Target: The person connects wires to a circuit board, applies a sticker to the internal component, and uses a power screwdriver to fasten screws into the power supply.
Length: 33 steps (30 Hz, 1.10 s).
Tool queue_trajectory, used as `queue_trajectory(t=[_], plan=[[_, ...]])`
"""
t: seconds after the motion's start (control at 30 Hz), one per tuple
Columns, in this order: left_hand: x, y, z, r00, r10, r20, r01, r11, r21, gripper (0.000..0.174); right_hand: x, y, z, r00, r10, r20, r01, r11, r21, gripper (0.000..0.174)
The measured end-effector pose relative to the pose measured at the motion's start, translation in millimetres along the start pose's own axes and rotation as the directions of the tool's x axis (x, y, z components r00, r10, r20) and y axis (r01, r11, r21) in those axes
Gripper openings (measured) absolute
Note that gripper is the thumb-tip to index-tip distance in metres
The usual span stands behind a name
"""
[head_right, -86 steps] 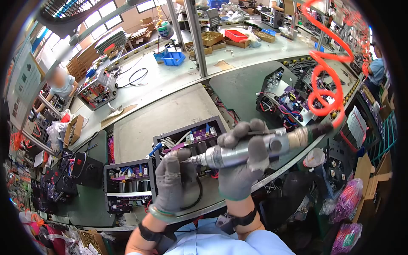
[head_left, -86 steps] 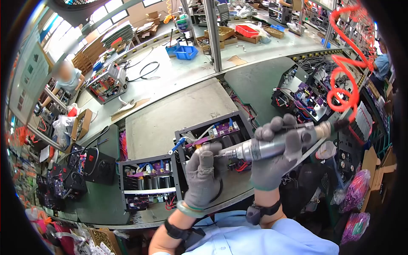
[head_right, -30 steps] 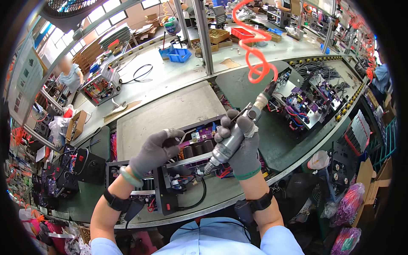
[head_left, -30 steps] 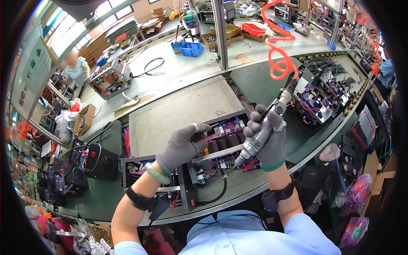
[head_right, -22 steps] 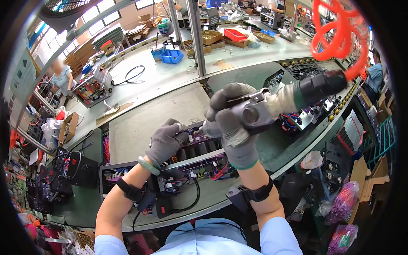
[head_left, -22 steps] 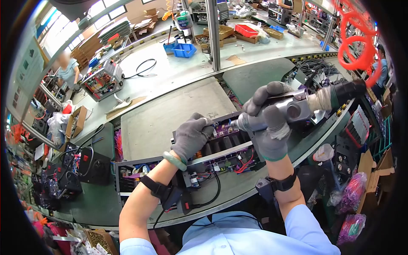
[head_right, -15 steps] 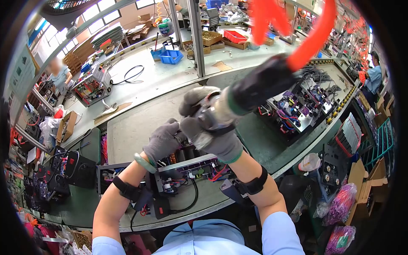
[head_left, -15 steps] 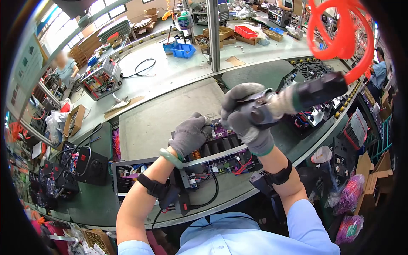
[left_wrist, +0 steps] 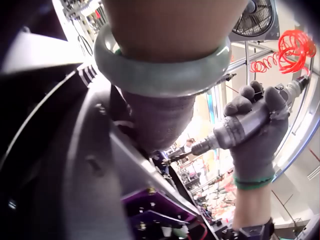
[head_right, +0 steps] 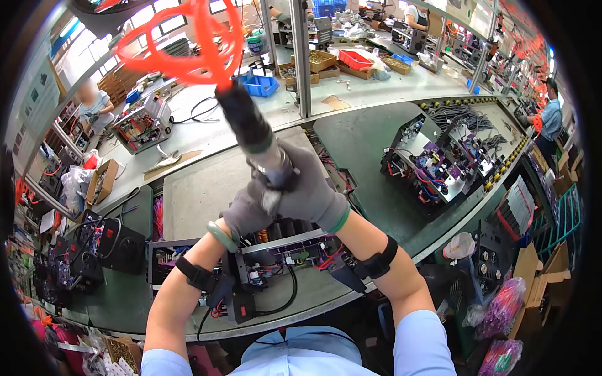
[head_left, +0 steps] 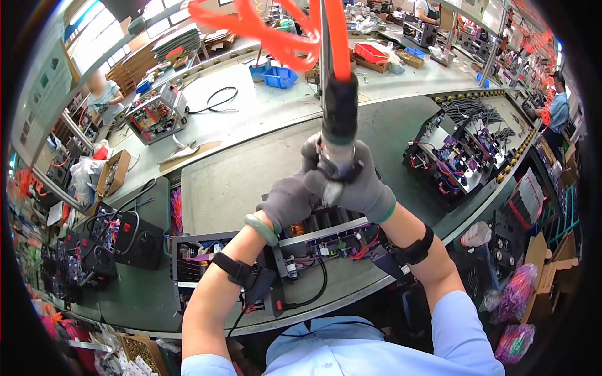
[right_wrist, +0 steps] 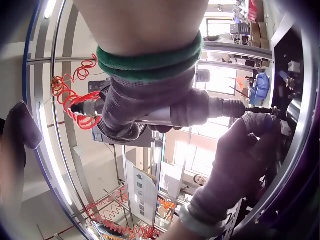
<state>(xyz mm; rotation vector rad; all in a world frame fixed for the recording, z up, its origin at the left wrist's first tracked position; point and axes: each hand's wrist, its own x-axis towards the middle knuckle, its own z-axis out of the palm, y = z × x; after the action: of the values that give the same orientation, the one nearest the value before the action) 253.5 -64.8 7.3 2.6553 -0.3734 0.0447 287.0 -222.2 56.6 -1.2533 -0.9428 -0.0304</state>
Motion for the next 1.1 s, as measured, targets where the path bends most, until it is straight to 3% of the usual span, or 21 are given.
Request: queue_trajectory(t=[0.03,0.1,0.13,0.23,0.37,0.5,0.57,0.83,0.9,0.93,1.03,1.1], plan=[[0,1,0,1.000,0.002,0.002,-0.002,1.000,-0.003,0.028,2,-3,2,1.000,0.003,-0.002,-0.003,1.000,-0.003,0.029],[-1,3,1,0.999,0.014,0.030,-0.018,0.992,0.126,0.029,8,-8,3,0.979,0.158,-0.129,-0.141,0.981,0.134,0.023],[-4,4,2,0.995,0.036,-0.090,-0.028,0.996,0.087,0.031,11,-9,-1,0.977,0.151,-0.148,-0.142,0.987,0.074,0.020],[0,-4,9,0.981,0.052,-0.185,-0.038,0.996,0.080,0.033,13,-1,-7,0.966,0.174,-0.193,-0.166,0.985,0.055,0.019],[3,-7,10,0.992,0.063,-0.109,-0.051,0.992,0.113,0.032,19,5,-14,0.937,0.224,-0.268,-0.215,0.974,0.063,0.020],[3,-10,16,0.983,0.105,-0.148,-0.085,0.987,0.138,0.028,25,8,-13,0.891,0.280,-0.358,-0.280,0.958,0.052,0.024],[3,-6,20,0.984,0.026,-0.176,0.010,0.980,0.196,0.024,24,6,-10,0.893,0.259,-0.368,-0.262,0.964,0.044,0.024],[11,-2,19,0.994,0.017,-0.111,0.020,0.945,0.325,0.019,17,21,-3,0.903,0.169,-0.396,-0.191,0.981,-0.016,0.023],[9,-2,20,0.996,0.019,-0.092,0.015,0.935,0.353,0.018,18,37,8,0.945,-0.045,-0.324,-0.066,0.944,-0.323,0.026],[8,-3,20,0.997,-0.005,-0.079,0.033,0.931,0.364,0.017,19,33,13,0.946,0.009,-0.323,-0.088,0.969,-0.229,0.031],[11,-5,20,0.996,0.000,-0.088,0.033,0.929,0.370,0.017,20,29,5,0.968,0.056,-0.243,-0.121,0.958,-0.260,0.029],[13,-11,25,0.993,0.017,-0.118,0.027,0.933,0.358,0.018,19,24,3,0.971,0.059,-0.233,-0.101,0.979,-0.176,0.027]])
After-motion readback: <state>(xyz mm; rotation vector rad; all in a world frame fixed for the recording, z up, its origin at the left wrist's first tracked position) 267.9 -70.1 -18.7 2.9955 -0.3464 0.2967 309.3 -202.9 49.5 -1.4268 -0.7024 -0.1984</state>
